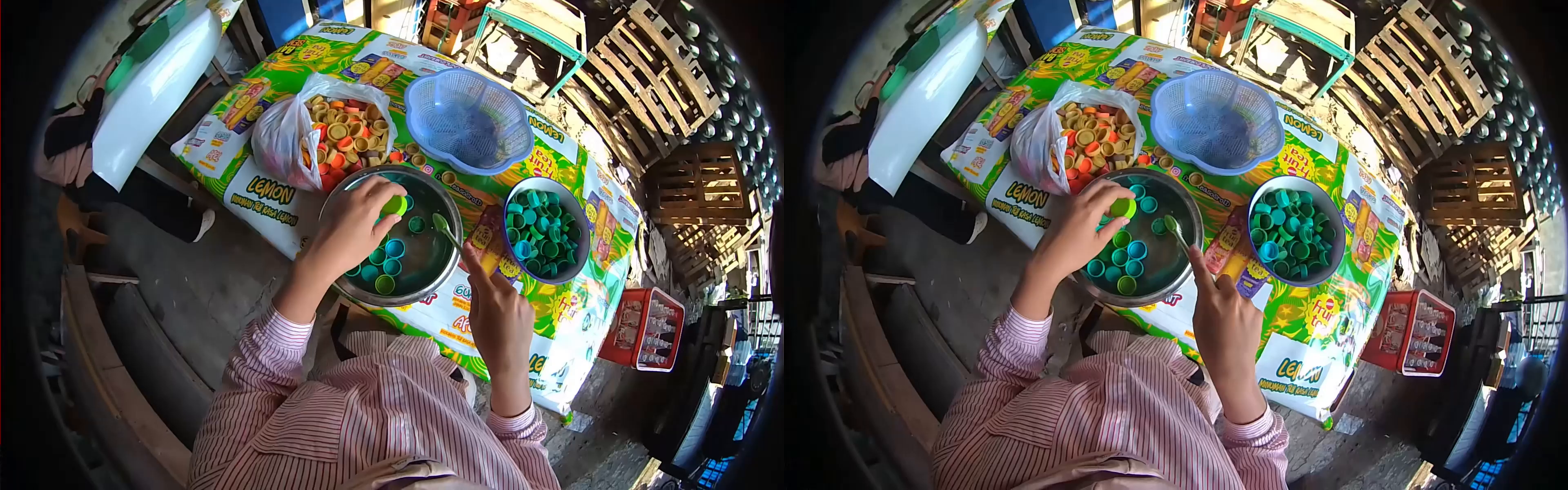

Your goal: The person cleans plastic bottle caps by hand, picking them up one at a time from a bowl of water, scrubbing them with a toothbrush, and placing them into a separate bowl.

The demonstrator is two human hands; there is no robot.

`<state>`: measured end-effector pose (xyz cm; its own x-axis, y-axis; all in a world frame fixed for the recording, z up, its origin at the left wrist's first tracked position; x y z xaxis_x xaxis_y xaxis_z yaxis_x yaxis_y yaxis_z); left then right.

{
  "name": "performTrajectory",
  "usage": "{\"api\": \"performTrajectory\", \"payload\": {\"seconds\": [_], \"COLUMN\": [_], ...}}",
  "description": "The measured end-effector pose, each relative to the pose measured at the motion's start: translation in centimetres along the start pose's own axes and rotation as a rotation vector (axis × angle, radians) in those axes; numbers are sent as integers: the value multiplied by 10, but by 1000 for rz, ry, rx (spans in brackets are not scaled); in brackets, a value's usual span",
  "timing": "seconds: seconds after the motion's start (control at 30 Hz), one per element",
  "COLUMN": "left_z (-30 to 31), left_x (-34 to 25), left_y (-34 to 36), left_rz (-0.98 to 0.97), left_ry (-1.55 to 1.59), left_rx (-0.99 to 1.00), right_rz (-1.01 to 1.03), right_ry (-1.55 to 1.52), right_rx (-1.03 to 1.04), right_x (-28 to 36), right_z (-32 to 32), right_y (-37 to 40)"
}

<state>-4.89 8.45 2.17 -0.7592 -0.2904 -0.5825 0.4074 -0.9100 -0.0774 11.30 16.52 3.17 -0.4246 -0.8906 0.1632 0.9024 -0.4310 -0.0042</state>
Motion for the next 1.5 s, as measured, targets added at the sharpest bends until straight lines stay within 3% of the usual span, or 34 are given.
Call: {"api": "performTrajectory", "payload": {"seconds": [0.07,0.17,0.2,0.23,0.3,0.37,0.43,0.5,0.53,0.57,0.63,0.7,0.77,0.8,0.87,1.0,1.03,1.13,1.17,1.2,1.3,1.37,1.4,1.5], "left_z": [43,17,-33,-64,-20,19,31,21,-8,-39,-22,-16,-5,-1,0,-13,-19,-72,-91,-112,-149,-165,-155,-132], "left_x": [-29,0,27,57,22,-5,-20,-14,-3,17,16,18,-7,-17,-31,-60,-66,-66,-67,-69,-86,-68,-59,-33], "left_y": [-1,-5,-4,-2,-7,-10,-6,-1,-7,-1,-1,0,2,2,1,-12,-18,-43,-56,-69,-109,-134,-145,-135], "left_rz": [-106,-45,-40,88,7,-14,-108,-146,-41,-81,-86,43,-155,-201,-265,-411,-418,-182,-137,-122,-107,46,14,58], "left_ry": [177,254,-330,-350,-249,62,152,678,150,-431,-49,765,1279,1358,1440,1605,1635,1665,1585,1441,1150,1018,682,956], "left_rx": [-151,-92,35,251,10,-53,-68,-34,95,81,5,98,197,215,277,436,432,577,617,681,824,688,570,480], "right_rz": [-45,-13,76,67,70,-10,-10,30,36,66,27,-10,-78,-71,-100,-150,-68,-29,-60,-192,-162,-163,-151,-118], "right_ry": [-105,-130,45,37,85,39,-170,-254,-85,118,22,-230,-675,-672,-1065,-974,-921,-923,-967,-1015,-993,-984,-945,-924], "right_rx": [-68,-155,-45,-35,10,-25,-170,-230,-103,41,8,-13,51,43,103,210,177,123,137,308,217,197,152,81], "right_x": [-4,-4,-4,-3,-4,-8,-7,-8,-5,-12,-9,-20,-32,-31,-28,-21,-12,-5,-6,-7,-9,-11,-13,-17], "right_z": [27,-6,-50,-49,-33,6,37,23,-11,-59,-36,-13,-17,-11,-20,-68,-79,-104,-112,-121,-116,-112,-106,-102], "right_y": [-1,-11,-13,-2,-6,-2,6,6,-4,-1,3,1,5,5,13,18,22,34,37,39,36,34,33,35]}}
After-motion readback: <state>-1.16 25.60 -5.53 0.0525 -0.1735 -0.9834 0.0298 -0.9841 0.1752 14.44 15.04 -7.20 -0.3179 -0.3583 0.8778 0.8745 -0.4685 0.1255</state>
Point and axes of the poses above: each hand's wrist, its own y-axis away from the middle knuckle, its own z-axis out of the back of the hand, x = y × z, the point moved 10 cm from there along -y, towards the middle knuckle, and after that the axes turned 10 degrees about x, right-handed, at the moved point
